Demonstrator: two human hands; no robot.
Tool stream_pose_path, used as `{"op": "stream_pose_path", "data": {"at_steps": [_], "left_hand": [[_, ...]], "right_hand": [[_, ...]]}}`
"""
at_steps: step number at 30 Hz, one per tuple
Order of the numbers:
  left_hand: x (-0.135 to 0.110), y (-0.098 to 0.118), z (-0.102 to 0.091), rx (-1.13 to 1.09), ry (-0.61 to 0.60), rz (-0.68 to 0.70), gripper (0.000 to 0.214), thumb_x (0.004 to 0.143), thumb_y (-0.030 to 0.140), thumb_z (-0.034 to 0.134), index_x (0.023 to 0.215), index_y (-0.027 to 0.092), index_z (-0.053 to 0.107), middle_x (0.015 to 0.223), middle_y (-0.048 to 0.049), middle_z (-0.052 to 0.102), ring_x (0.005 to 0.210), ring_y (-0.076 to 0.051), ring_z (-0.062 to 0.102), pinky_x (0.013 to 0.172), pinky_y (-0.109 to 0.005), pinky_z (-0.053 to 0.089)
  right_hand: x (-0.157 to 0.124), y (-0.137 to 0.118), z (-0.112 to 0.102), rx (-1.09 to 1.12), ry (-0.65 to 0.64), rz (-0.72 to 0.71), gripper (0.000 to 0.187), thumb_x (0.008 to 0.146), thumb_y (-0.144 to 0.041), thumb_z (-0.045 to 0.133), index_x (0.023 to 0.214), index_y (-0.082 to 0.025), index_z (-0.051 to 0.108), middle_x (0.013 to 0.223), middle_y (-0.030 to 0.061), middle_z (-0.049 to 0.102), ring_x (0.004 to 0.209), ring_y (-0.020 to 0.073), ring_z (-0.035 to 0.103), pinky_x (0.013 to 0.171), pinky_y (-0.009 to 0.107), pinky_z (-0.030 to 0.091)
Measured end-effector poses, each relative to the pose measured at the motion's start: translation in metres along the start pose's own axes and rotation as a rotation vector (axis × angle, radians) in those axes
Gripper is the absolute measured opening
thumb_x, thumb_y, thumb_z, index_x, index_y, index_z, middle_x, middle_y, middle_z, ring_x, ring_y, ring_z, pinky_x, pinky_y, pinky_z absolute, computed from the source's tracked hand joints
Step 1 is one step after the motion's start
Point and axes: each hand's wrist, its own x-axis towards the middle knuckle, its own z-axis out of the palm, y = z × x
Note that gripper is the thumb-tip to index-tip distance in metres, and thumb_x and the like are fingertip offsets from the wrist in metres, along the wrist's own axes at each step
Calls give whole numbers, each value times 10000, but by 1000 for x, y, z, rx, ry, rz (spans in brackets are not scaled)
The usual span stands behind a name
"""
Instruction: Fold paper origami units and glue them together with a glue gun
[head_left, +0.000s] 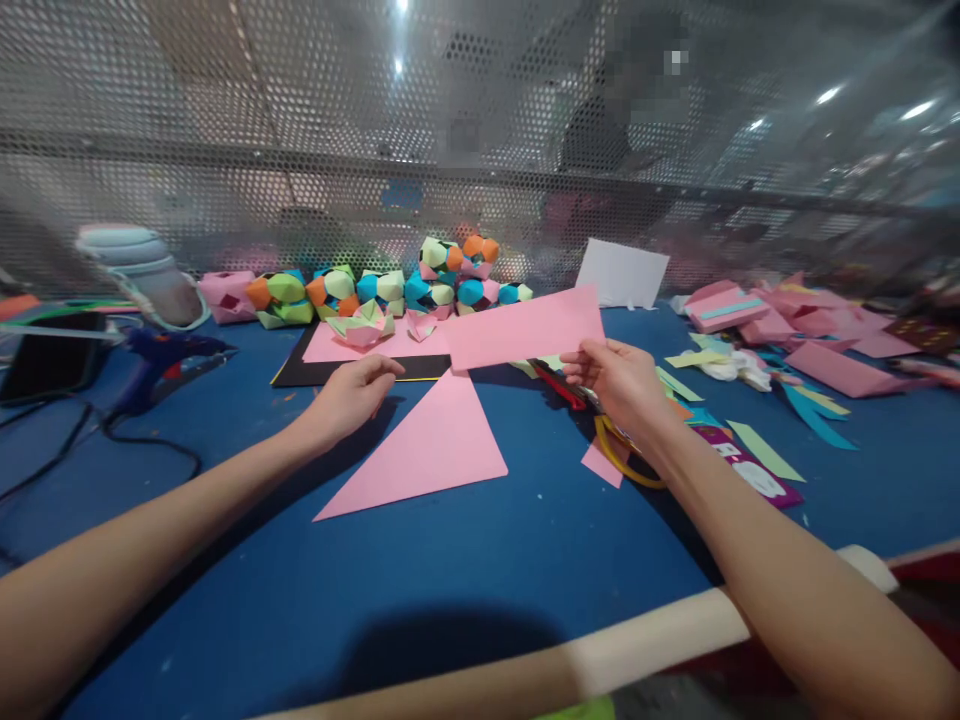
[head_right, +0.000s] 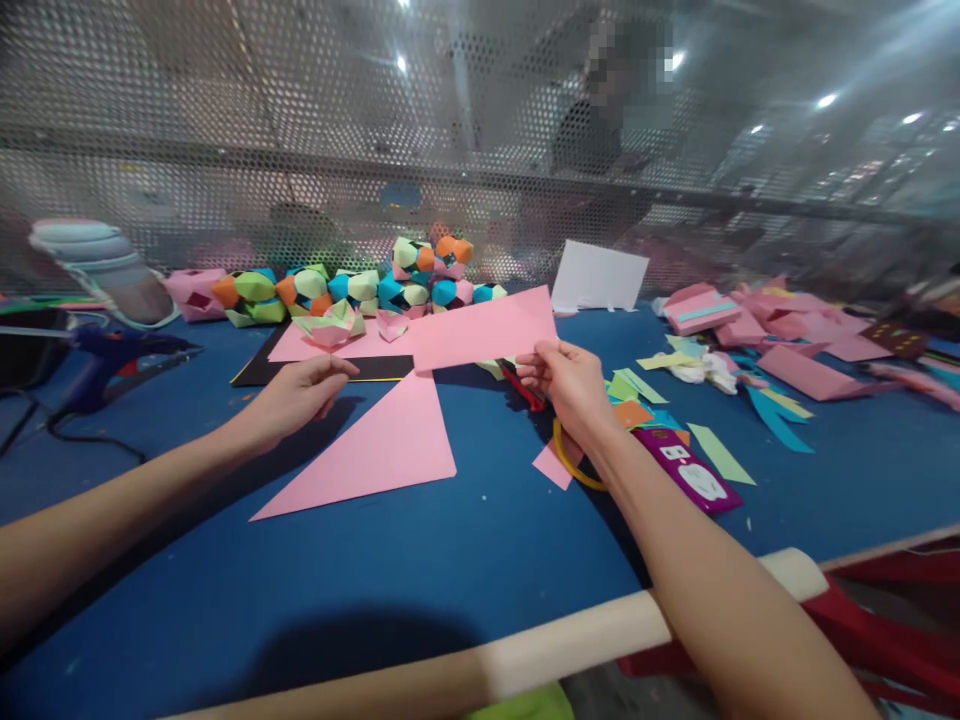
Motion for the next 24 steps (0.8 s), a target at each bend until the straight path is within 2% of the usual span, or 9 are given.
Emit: {"op": "stream_pose_path", "data": {"at_steps": [3, 7, 10, 15, 20, 24], "left_hand": [[2, -8, 4, 90, -37, 77, 313, 795, 317, 441, 1019, 167, 601, 629, 10, 553, 556, -150, 522, 540, -259, 396], [0, -13, 8, 198, -117, 162, 355, 762, 322, 472, 1057, 167, 592, 871, -51, 640, 754, -192, 587, 689, -308, 454], [-5, -8, 11, 249, -176, 161, 379, 738, 333, 485, 1065, 168, 585, 1026, -82, 651, 882, -219, 605, 774, -331, 468], [-11, -1, 15, 387, -242, 239, 380, 751, 348, 445, 1034, 153, 610, 1066, -115, 657, 961, -265, 600, 848, -379, 455], [-12, -9, 19, 461, -255, 329, 398, 785, 349, 423, 1072, 150, 614, 1108, -119, 645, 1027, -281, 573, 902, -404, 434], [-17, -10, 21, 534, -277, 347, 406, 815, 363, 428, 1113, 151, 603, 1137, -120, 635, 1032, -299, 556, 896, -438, 425]], "right_hand": [[11, -4, -10, 150, 89, -9, 169, 841, -118, 530, 676, -142, 559, 621, 52, 686, 514, 110, 632, 505, 195, 535], [25, -5, -22, 345, 236, 90, 188, 876, -74, 440, 733, -131, 547, 674, 77, 686, 583, 124, 664, 546, 196, 559], [32, -1, -28, 412, 275, 149, 215, 906, -65, 356, 859, -118, 559, 723, 85, 678, 652, 121, 676, 598, 193, 578], [40, 8, -34, 505, 328, 236, 332, 926, -57, 252, 1141, -102, 501, 927, 113, 661, 735, 99, 673, 670, 177, 588], [41, 17, -33, 542, 313, 320, 411, 939, -75, 215, 1307, -105, 396, 1160, 149, 592, 842, 94, 669, 672, 162, 583], [37, 15, -30, 536, 241, 390, 427, 944, -91, 217, 1338, -99, 383, 1209, 162, 566, 943, 109, 655, 644, 142, 576]]}}
